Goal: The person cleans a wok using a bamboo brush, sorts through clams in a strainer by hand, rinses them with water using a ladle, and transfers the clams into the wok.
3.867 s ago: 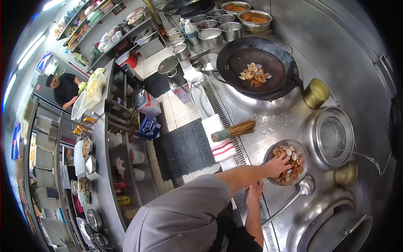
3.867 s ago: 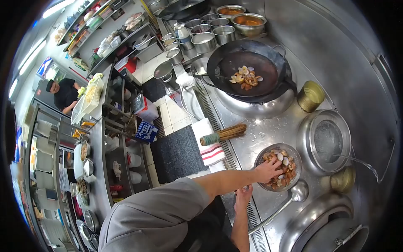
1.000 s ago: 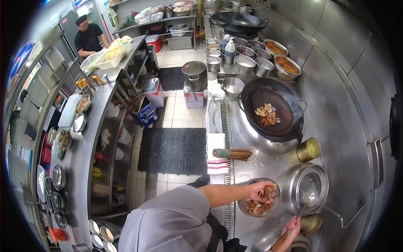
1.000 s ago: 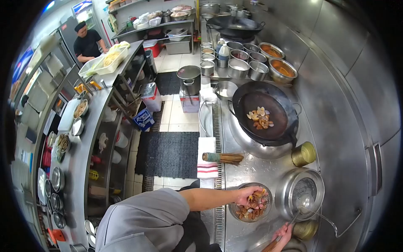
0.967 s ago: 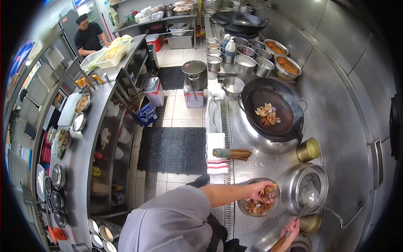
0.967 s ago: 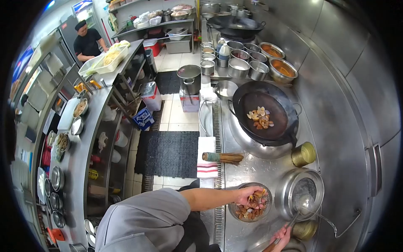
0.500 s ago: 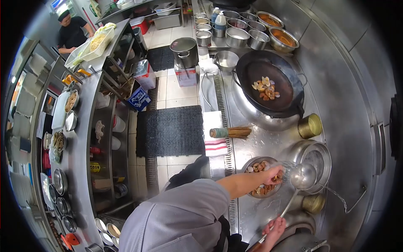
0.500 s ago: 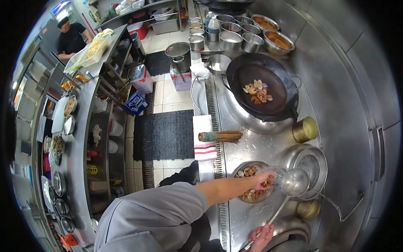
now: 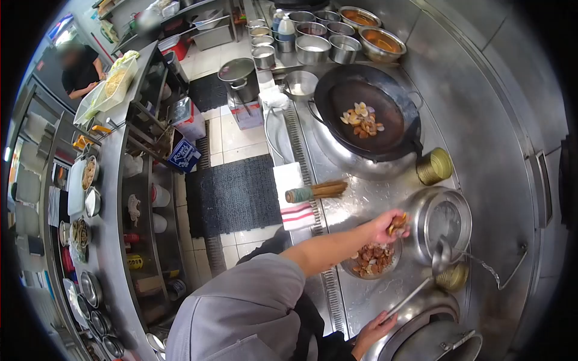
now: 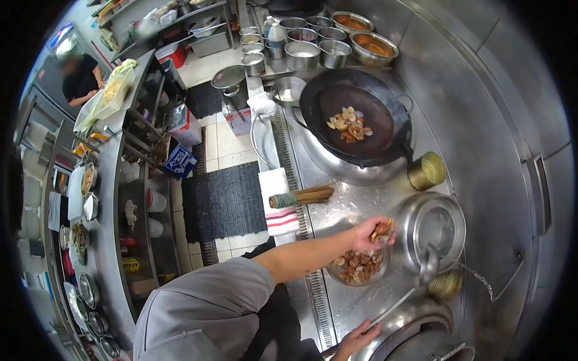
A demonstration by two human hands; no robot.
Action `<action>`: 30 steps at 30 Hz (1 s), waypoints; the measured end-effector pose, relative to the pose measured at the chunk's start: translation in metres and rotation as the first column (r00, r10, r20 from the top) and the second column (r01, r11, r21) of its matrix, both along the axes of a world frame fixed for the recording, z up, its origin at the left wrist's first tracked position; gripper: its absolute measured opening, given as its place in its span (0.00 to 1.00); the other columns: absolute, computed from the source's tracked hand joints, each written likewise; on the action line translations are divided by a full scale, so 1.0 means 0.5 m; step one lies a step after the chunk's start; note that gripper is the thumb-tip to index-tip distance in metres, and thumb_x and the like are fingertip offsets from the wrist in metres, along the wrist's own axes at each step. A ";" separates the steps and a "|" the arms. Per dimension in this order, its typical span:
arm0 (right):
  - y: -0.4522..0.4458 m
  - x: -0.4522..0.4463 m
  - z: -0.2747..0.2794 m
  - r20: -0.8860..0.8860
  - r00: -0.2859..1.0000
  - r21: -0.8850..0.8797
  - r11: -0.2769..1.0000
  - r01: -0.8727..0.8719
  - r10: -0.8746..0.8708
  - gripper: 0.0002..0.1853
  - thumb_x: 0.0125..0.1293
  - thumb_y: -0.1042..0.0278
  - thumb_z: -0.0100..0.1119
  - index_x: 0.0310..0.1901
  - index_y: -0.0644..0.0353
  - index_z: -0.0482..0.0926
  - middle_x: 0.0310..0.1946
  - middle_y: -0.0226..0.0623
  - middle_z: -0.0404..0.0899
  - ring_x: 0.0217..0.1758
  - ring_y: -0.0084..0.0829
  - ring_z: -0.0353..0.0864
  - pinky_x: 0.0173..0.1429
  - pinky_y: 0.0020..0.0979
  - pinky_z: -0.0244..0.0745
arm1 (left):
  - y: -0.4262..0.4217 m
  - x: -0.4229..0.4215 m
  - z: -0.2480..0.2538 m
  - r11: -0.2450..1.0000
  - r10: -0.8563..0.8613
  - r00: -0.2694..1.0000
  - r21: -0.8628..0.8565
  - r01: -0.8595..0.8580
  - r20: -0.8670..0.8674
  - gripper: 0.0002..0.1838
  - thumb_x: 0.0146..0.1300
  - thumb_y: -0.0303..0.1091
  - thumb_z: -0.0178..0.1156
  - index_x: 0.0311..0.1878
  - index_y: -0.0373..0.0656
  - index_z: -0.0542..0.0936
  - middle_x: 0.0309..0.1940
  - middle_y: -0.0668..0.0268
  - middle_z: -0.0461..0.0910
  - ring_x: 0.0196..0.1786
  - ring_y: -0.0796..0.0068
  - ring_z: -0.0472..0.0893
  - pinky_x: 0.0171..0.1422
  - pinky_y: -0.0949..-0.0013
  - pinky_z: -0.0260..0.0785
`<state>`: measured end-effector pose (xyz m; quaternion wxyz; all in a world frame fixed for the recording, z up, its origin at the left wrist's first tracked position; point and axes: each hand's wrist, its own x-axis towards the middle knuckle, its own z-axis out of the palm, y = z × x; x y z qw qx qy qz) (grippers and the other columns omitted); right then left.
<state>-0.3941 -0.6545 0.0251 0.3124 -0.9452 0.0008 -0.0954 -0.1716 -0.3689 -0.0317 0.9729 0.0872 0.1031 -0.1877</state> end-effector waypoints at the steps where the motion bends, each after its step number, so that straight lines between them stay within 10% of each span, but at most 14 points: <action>1: -0.004 0.000 -0.015 0.043 0.999 0.015 1.000 0.019 -0.019 0.25 0.81 0.62 0.53 0.68 0.73 0.67 0.55 0.61 0.78 0.53 0.50 0.80 0.57 0.42 0.76 | 0.047 0.015 0.029 0.997 0.072 0.997 0.040 -0.073 0.041 0.14 0.71 0.46 0.54 0.50 0.50 0.82 0.37 0.67 0.82 0.40 0.68 0.87 0.32 0.73 0.78; 4: -0.018 0.005 -0.050 0.101 0.988 0.150 0.984 0.099 -0.115 0.22 0.79 0.64 0.57 0.66 0.71 0.71 0.55 0.58 0.78 0.52 0.49 0.81 0.55 0.40 0.78 | 0.180 0.128 0.067 0.919 0.308 0.951 0.248 -0.308 0.037 0.09 0.72 0.44 0.59 0.44 0.51 0.76 0.33 0.71 0.78 0.41 0.69 0.86 0.33 0.70 0.76; 5: -0.057 0.005 -0.096 0.165 0.984 -0.054 0.995 0.080 -0.070 0.20 0.77 0.59 0.59 0.61 0.65 0.74 0.37 0.38 0.78 0.32 0.35 0.79 0.30 0.36 0.76 | 0.240 0.144 0.109 0.862 0.388 0.919 0.326 -0.387 0.065 0.10 0.71 0.44 0.60 0.44 0.51 0.73 0.32 0.71 0.77 0.41 0.68 0.85 0.34 0.68 0.76; 9: -0.029 0.023 -0.088 0.262 0.959 0.001 0.993 0.115 -0.111 0.30 0.74 0.47 0.61 0.55 0.75 0.76 0.43 0.70 0.79 0.41 0.51 0.84 0.46 0.56 0.79 | 0.428 0.200 0.225 0.584 0.539 0.840 0.690 -0.429 0.066 0.38 0.68 0.48 0.62 0.77 0.57 0.57 0.68 0.53 0.68 0.70 0.51 0.71 0.66 0.52 0.73; 14: 0.050 0.070 -0.085 0.271 0.957 -0.015 0.994 0.111 -0.103 0.29 0.74 0.49 0.60 0.54 0.75 0.77 0.43 0.69 0.79 0.40 0.51 0.84 0.46 0.55 0.79 | 0.519 0.198 0.247 0.047 0.561 0.823 0.989 -0.140 0.090 0.56 0.61 0.46 0.65 0.85 0.53 0.41 0.82 0.42 0.45 0.83 0.39 0.48 0.86 0.48 0.44; 23: 0.150 0.143 -0.075 0.313 0.950 -0.063 0.998 0.018 0.003 0.26 0.75 0.52 0.60 0.53 0.75 0.77 0.42 0.66 0.80 0.40 0.51 0.83 0.45 0.53 0.79 | 0.489 -0.059 0.095 -0.214 0.424 0.778 0.886 -0.411 0.464 0.27 0.64 0.42 0.68 0.62 0.38 0.77 0.61 0.54 0.74 0.67 0.59 0.75 0.72 0.60 0.67; 30: 0.202 0.158 -0.076 0.305 0.951 -0.074 0.997 -0.027 0.049 0.24 0.75 0.54 0.60 0.53 0.74 0.78 0.42 0.65 0.80 0.40 0.51 0.83 0.45 0.52 0.79 | 0.658 -0.508 0.018 -0.088 0.702 0.701 0.992 -0.089 0.125 0.12 0.69 0.40 0.67 0.38 0.43 0.78 0.33 0.72 0.78 0.37 0.79 0.77 0.43 0.69 0.73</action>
